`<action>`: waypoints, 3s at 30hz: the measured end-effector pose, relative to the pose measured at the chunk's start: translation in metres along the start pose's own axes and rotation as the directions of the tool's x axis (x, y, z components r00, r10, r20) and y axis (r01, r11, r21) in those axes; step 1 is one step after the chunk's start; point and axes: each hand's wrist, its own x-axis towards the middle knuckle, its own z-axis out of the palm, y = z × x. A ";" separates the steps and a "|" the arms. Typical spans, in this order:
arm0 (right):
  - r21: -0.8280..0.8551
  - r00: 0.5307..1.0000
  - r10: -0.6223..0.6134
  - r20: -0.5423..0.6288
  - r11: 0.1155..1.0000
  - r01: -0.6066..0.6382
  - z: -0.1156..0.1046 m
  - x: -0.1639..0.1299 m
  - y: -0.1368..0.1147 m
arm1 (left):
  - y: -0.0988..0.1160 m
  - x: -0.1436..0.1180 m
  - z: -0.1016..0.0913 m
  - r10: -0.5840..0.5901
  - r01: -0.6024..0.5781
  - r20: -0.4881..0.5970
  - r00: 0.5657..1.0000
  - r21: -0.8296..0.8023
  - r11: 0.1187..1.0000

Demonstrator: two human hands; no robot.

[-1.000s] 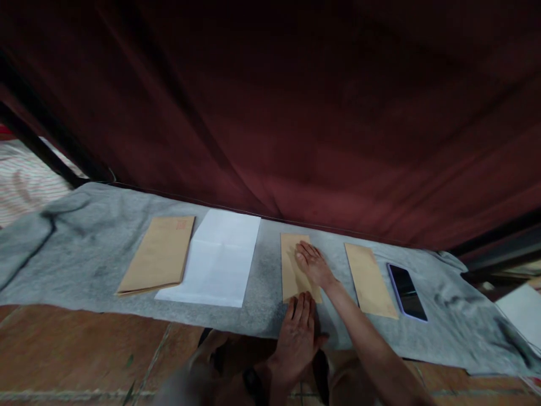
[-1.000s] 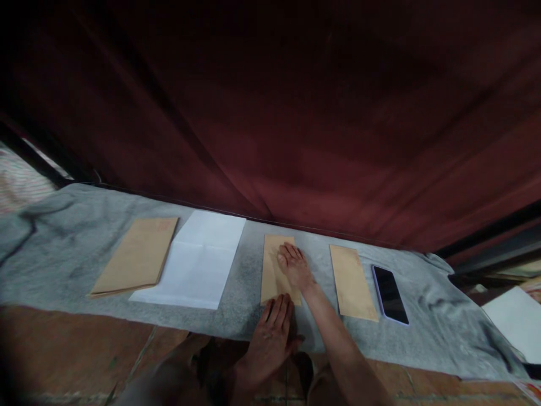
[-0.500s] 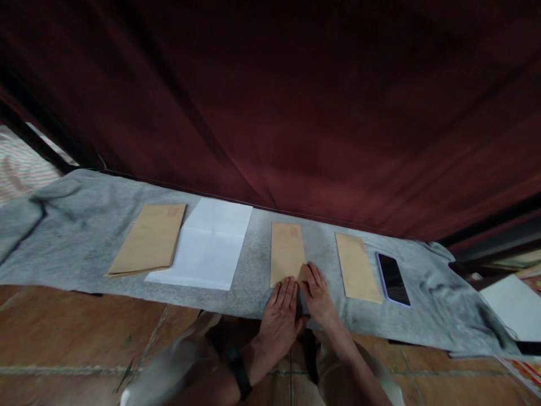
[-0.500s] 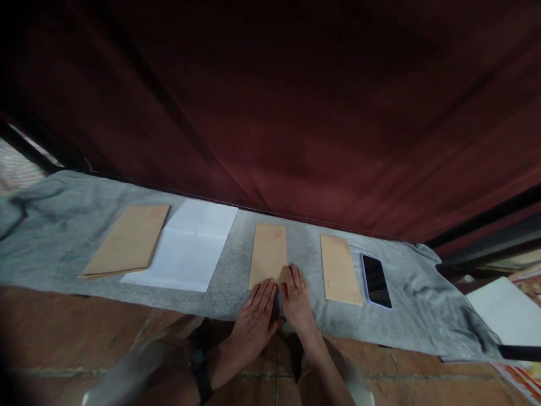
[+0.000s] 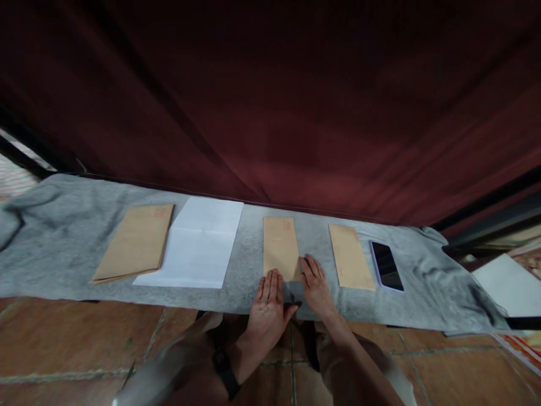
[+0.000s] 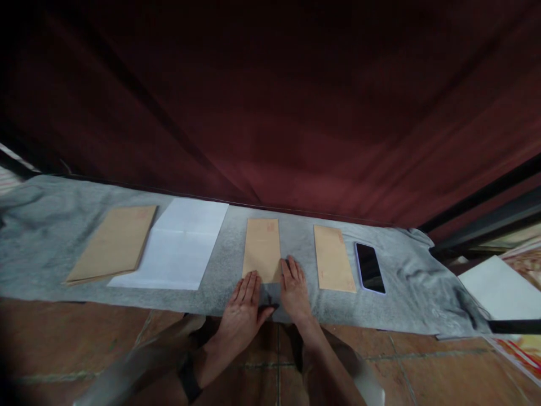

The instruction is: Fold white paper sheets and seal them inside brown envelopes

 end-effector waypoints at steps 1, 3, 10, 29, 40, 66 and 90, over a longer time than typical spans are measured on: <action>0.004 1.000 -0.005 0.002 1.000 0.005 0.000 0.000 0.001 | -0.002 -0.001 0.000 -0.004 0.004 -0.005 1.000 0.005 1.000; 0.012 1.000 -0.013 0.003 1.000 0.013 -0.001 0.001 0.002 | -0.006 -0.002 -0.001 -0.013 0.014 -0.023 1.000 0.008 1.000; 0.014 1.000 0.003 -0.006 1.000 -0.003 -0.003 0.005 0.001 | -0.013 0.002 -0.005 -0.050 0.050 -0.033 0.998 0.013 0.999; 0.078 0.999 -0.014 -0.029 0.997 0.016 -0.005 0.007 0.004 | 0.012 0.012 -0.011 0.132 -0.126 0.063 0.989 -0.093 0.988; 0.049 0.999 0.032 -0.004 0.998 -0.031 -0.002 0.006 0.000 | 0.012 0.012 -0.011 0.102 -0.096 0.063 0.993 -0.091 0.991; 0.176 0.994 0.105 -0.031 0.979 -0.098 -0.002 0.011 0.010 | -0.016 0.015 -0.028 0.000 0.010 0.090 0.996 -0.108 0.994; 0.090 0.998 0.045 -0.042 0.995 -0.041 -0.006 0.009 0.008 | -0.049 0.049 -0.022 -0.542 0.563 0.342 0.768 -0.763 0.317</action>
